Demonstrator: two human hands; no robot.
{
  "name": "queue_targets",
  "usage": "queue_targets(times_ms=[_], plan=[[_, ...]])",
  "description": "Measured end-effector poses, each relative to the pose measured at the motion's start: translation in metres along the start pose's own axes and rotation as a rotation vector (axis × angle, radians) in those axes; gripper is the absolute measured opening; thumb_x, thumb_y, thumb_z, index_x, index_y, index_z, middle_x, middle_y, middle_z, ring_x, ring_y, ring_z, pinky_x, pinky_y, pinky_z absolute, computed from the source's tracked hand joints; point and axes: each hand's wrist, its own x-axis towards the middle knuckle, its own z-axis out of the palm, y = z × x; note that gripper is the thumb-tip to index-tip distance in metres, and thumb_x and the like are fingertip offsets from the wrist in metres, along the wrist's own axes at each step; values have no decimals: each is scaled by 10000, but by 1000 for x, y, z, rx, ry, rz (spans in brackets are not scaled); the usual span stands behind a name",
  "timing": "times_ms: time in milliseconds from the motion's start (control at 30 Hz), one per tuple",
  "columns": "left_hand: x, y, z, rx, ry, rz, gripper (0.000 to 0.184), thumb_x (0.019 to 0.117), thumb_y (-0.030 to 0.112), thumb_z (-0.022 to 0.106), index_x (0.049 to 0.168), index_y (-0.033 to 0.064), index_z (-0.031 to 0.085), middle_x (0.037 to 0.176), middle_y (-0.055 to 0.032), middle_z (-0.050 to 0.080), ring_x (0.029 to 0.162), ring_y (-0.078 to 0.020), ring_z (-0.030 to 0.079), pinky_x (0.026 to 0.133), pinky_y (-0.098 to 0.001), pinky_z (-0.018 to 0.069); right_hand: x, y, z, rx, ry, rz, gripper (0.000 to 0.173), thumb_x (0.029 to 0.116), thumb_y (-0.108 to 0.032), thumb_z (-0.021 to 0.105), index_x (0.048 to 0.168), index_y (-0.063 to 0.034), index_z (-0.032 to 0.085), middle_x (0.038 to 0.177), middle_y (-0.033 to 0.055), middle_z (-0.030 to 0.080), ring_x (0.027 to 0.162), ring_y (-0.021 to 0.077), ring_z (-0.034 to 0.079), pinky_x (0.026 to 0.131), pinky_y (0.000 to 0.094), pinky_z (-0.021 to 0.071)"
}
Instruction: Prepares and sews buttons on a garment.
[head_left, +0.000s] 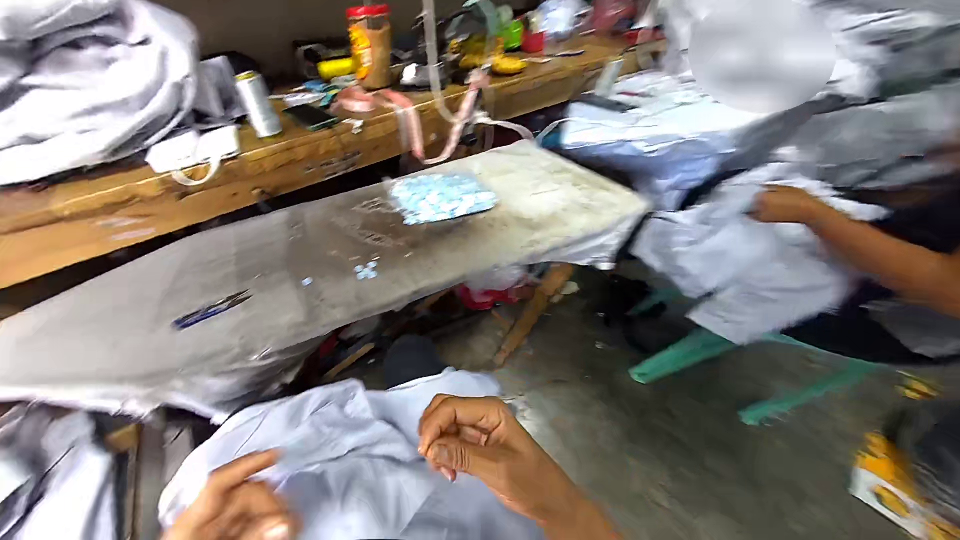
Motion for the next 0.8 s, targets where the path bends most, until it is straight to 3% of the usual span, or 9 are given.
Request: queue_targets(times_ms=[67,133,233,400,667,800], plan=[[6,-14,34,-119,-48,-54,440,914,159,764,1336,219,656,888,60,754,727,-26,693,661,-203,592,5,14,18,-44,-24,74,90,979,-69,659,1014,-40,737,900,-6,714,751,19,659,675,190,571],[7,-22,50,-232,-64,-95,449,889,103,772,1320,160,662,864,17,756,702,-45,697,635,-208,592,8,22,29,-76,-32,136,91,962,-64,680,1023,-37,742,857,-9,726,710,19,665,641,187,575],[5,-31,55,-334,-79,-144,442,880,89,785,1301,98,652,858,-14,759,697,-55,700,616,-204,582,9,31,35,-60,-50,193,99,955,-79,697,1032,-47,751,838,-10,735,691,20,671,626,186,579],[4,-41,56,-394,-64,-156,435,880,80,786,1286,79,632,848,-27,753,691,-53,697,618,-191,577,10,36,39,3,-74,246,97,942,-90,717,1024,-60,760,828,-11,736,685,18,675,625,182,583],[5,-44,56,-416,-39,-150,445,864,49,794,1265,70,601,833,-39,743,689,-66,702,638,-196,585,10,36,40,5,-81,190,83,960,-108,705,1017,-58,738,820,-14,719,694,7,659,626,160,560],[5,-39,56,-337,-60,-142,405,874,41,782,1239,62,608,853,-19,742,717,-62,706,665,-205,595,14,34,41,-171,-148,69,102,1005,-139,644,1005,-47,685,902,-10,649,811,1,615,710,140,526]])
